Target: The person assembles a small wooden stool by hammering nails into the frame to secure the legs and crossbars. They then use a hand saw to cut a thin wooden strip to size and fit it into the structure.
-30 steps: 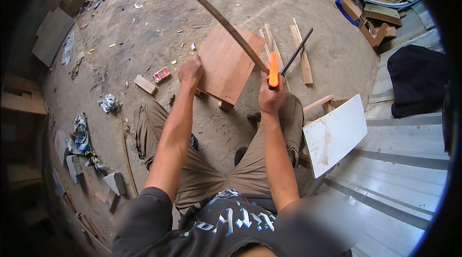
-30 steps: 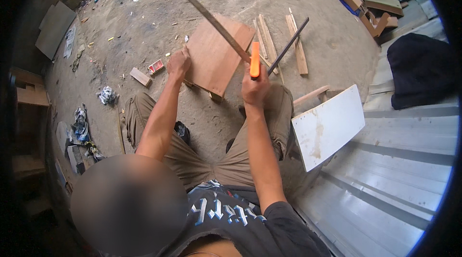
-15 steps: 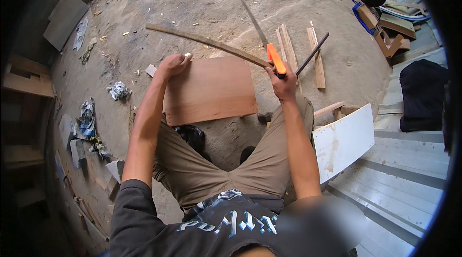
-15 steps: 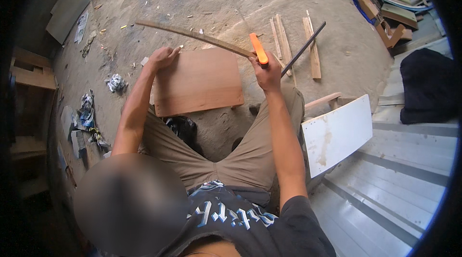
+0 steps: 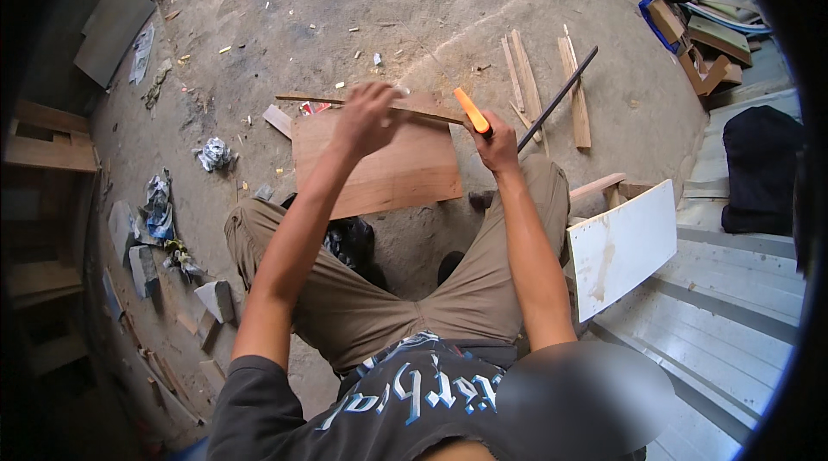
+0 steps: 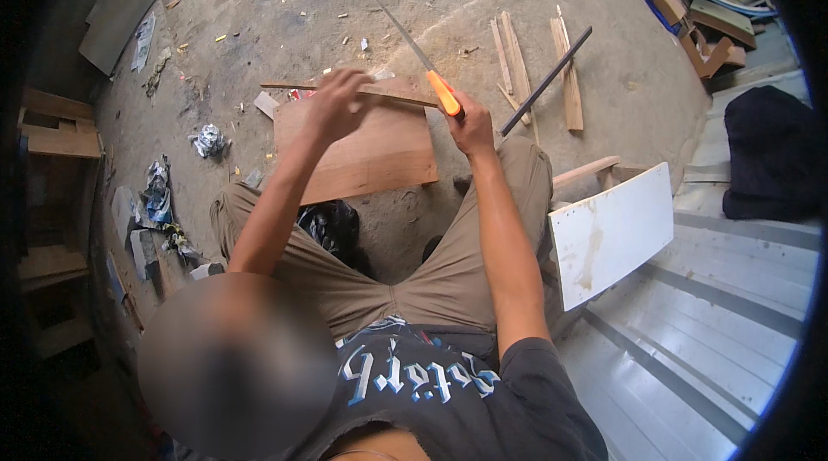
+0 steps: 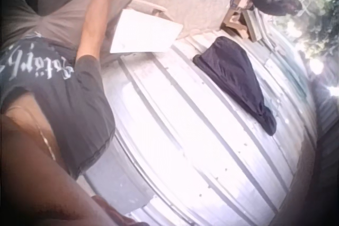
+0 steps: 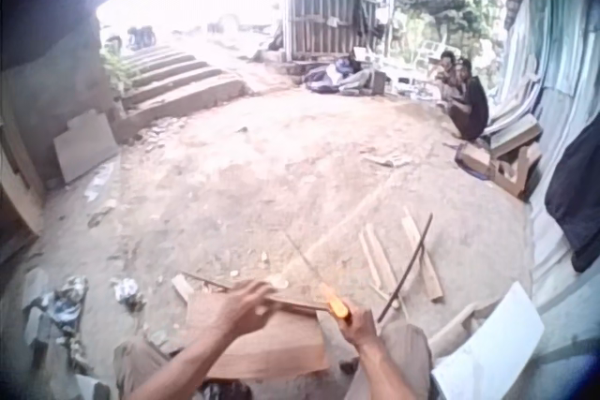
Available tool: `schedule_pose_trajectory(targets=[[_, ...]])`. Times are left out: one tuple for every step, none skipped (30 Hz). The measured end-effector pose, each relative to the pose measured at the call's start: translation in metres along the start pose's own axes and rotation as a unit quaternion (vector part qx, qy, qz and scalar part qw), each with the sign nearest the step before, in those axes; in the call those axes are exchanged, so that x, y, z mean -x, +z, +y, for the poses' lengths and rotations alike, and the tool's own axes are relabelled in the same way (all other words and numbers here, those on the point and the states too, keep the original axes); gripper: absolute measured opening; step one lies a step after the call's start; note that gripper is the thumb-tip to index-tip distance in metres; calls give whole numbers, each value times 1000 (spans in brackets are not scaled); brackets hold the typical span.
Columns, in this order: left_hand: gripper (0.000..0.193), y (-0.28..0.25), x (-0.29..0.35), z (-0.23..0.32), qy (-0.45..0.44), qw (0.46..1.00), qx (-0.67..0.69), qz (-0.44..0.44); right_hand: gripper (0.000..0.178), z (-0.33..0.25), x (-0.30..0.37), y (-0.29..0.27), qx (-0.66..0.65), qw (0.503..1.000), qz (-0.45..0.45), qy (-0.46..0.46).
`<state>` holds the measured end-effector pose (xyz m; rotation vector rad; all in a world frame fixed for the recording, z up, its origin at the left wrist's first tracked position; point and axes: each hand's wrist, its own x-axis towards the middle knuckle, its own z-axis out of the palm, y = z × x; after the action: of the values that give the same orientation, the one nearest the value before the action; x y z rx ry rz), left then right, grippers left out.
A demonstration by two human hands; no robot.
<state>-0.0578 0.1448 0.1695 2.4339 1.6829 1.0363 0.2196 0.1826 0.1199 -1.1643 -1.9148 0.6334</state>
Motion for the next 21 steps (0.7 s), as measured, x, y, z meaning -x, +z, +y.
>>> schedule_pose_trajectory(targets=[[30,14,-3,-3,42,999,-23,-24,24,1,-2,3,5,1000,2,-13],[28,27,-2,-10,42,997,-18,-63,25,2,-4,5,11,1000,5,-27],[26,39,-2,-16,44,994,-10,-99,25,4,-6,7,17,999,14,-30],[24,47,-2,-15,21,996,7,-85,25,5,-5,7,26,999,23,-29],[22,55,1,-12,-1,997,24,-72,25,7,-4,7,35,999,32,-27],[20,61,2,-10,-24,997,41,-59,24,10,-5,5,47,997,59,-29],[20,67,5,-5,-34,998,51,-29,23,7,-1,6,57,995,84,-26],[19,74,6,3,-45,997,60,2,22,5,3,5,66,992,108,-23],[19,80,6,10,-56,996,68,33,22,3,8,2,56,992,109,19],[20,84,2,16,-49,995,67,47,22,0,8,-5,46,991,111,57],[20,87,-1,19,-41,996,68,50,23,-1,8,-9,36,989,112,93],[20,88,-5,22,-35,996,68,54,22,2,8,-10,-17,983,108,147],[20,92,-7,25,-27,995,72,57,20,7,8,-12,-31,983,107,144],[20,93,-8,25,-26,996,68,56,19,11,6,-14,-46,983,106,140],[20,94,-10,24,-26,996,64,55,18,16,3,-17,-61,983,104,136],[19,95,-8,22,-26,997,57,49,17,21,0,-18,-104,982,87,135],[19,96,-5,21,-32,997,56,43,16,25,-4,-20,-147,978,70,132],[19,97,-1,20,-39,997,55,38,15,29,-9,-19,-190,972,52,129],[19,97,2,23,-46,997,57,33,16,34,-12,-18,-221,965,60,126],[19,98,5,26,-63,996,51,35,17,39,-15,-17,-252,957,69,122],[18,99,7,30,-80,995,46,36,18,44,-19,-15,-283,949,77,119]])
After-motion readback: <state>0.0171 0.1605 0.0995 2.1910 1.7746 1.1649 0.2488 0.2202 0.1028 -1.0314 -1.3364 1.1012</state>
